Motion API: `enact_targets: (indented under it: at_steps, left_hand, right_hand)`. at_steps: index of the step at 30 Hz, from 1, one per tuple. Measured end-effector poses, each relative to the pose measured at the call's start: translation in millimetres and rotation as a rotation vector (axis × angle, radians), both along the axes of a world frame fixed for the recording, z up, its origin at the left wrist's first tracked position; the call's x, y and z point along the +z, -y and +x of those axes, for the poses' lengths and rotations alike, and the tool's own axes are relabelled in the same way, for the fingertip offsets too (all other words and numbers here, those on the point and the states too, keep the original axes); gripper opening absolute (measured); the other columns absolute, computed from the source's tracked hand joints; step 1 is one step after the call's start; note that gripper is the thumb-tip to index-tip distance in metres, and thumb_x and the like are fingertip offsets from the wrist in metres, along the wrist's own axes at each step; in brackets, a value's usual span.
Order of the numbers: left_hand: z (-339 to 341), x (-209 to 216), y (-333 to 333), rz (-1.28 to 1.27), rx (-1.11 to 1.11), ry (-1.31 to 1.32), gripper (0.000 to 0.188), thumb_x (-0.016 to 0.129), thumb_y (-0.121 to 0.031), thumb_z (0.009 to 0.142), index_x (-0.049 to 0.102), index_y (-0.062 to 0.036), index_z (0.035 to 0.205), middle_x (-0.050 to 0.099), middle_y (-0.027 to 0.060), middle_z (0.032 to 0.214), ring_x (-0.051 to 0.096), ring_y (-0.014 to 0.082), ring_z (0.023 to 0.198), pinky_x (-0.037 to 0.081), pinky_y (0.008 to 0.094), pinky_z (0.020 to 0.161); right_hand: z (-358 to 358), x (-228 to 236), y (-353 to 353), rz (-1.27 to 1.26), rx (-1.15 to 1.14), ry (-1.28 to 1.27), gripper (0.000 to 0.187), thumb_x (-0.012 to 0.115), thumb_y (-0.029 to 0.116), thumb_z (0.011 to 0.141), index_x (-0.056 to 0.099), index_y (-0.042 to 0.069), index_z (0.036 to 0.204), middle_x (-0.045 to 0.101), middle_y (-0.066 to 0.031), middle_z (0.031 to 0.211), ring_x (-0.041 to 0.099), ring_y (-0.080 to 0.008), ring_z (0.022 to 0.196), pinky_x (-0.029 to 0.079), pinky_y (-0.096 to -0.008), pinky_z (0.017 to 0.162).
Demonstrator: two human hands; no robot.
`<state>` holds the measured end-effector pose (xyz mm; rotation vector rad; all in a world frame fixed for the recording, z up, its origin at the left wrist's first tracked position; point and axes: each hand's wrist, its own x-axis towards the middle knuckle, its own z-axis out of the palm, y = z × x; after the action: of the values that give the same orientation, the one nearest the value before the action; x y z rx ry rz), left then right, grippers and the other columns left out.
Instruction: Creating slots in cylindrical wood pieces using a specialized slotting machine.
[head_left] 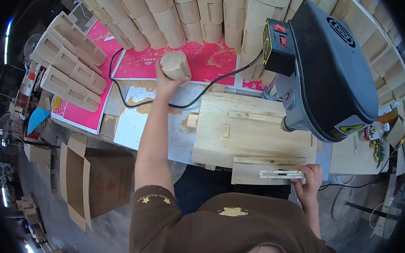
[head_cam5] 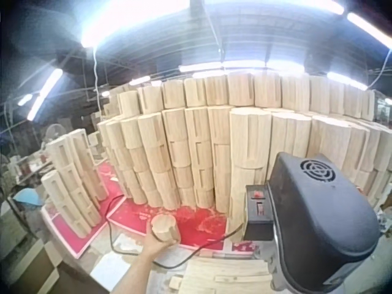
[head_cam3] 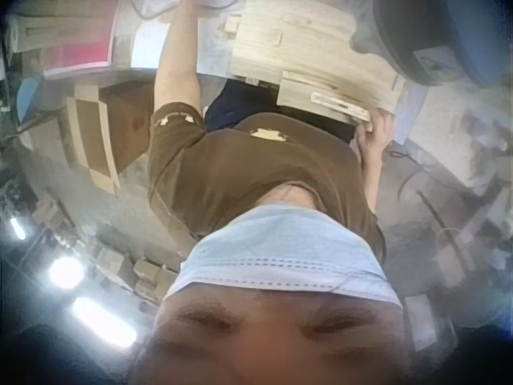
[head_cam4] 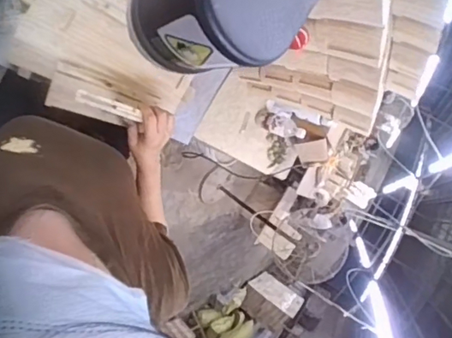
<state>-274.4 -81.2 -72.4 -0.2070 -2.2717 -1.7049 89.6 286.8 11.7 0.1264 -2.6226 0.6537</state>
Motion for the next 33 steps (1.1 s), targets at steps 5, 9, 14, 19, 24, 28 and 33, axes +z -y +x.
enact_targets:
  at_steps: [5, 9, 14, 19, 24, 28, 33]
  left_hand:
    - [12, 12, -36, -0.012, 0.294, 0.085, 0.096, 0.085, -0.022, 0.052, 0.029, -0.0017, 0.127, 0.048, 0.0167, 0.12, 0.052, 0.0282, 0.108, 0.043, 0.0368, 0.092]
    - [17, 14, -23, 0.2, 0.344, -0.044, 0.084, 0.083, -0.025, 0.059, 0.033, -0.0039, 0.123, 0.049, 0.0153, 0.118, 0.053, 0.0291, 0.105, 0.044, 0.0412, 0.09]
    - [101, 86, 6, 0.842, -0.195, 0.235, 0.056, 0.058, -0.032, 0.085, 0.032, -0.0105, 0.129, 0.049, 0.0097, 0.122, 0.053, 0.0282, 0.108, 0.048, 0.0517, 0.08]
    - [197, 109, 22, 0.688, -0.309, 0.19, 0.056, 0.062, -0.026, 0.083, 0.037, -0.0033, 0.129, 0.053, 0.0132, 0.119, 0.055, 0.0231, 0.106, 0.048, 0.0361, 0.086]
    - [247, 133, 2, 0.476, -0.464, 0.385, 0.054, 0.068, -0.016, 0.078, 0.043, -0.0016, 0.123, 0.062, 0.01, 0.103, 0.06, 0.0182, 0.094, 0.047, 0.0302, 0.083]
    - [253, 141, -36, 0.018, -0.602, 0.49, 0.046, 0.074, -0.014, 0.073, 0.056, 0.0016, 0.112, 0.064, 0.0083, 0.096, 0.059, 0.0127, 0.086, 0.047, 0.0259, 0.076]
    - [232, 127, -61, -0.262, -0.69, 0.588, 0.045, 0.077, -0.015, 0.07, 0.061, 0.0035, 0.107, 0.065, 0.0059, 0.092, 0.06, 0.0102, 0.081, 0.047, 0.024, 0.074]
  right_hand:
    - [2, 0, 1, 0.011, -0.012, -0.001, 0.038, 0.071, 0.008, 0.056, 0.057, 0.006, 0.091, 0.053, -0.0105, 0.084, 0.049, -0.03, 0.078, 0.039, -0.0382, 0.069]
    - [-3, 4, 4, 0.005, 0.006, -0.008, 0.038, 0.072, 0.009, 0.057, 0.057, 0.006, 0.092, 0.053, -0.0112, 0.085, 0.049, -0.0311, 0.08, 0.04, -0.0389, 0.07]
    - [-2, 1, 3, -0.02, -0.006, 0.001, 0.037, 0.072, 0.01, 0.059, 0.057, 0.005, 0.092, 0.053, -0.0115, 0.086, 0.049, -0.0318, 0.08, 0.04, -0.0399, 0.07]
    - [3, 4, 7, 0.009, -0.005, -0.001, 0.036, 0.073, 0.012, 0.06, 0.058, 0.005, 0.092, 0.054, -0.0105, 0.087, 0.05, -0.0312, 0.082, 0.039, -0.0398, 0.07]
    - [-8, 12, 9, 0.042, 0.041, -0.032, 0.032, 0.072, 0.008, 0.062, 0.057, 0.003, 0.09, 0.054, -0.0117, 0.086, 0.05, -0.0322, 0.082, 0.04, -0.0384, 0.071]
    - [-21, 3, 0, -0.018, 0.028, -0.056, 0.034, 0.073, 0.013, 0.062, 0.058, 0.004, 0.091, 0.056, -0.0107, 0.087, 0.051, -0.0318, 0.084, 0.04, -0.0391, 0.072]
    - [-30, -2, -9, -0.007, 0.119, -0.061, 0.033, 0.074, 0.015, 0.063, 0.059, 0.004, 0.091, 0.056, -0.0103, 0.087, 0.051, -0.0314, 0.085, 0.041, -0.0386, 0.073]
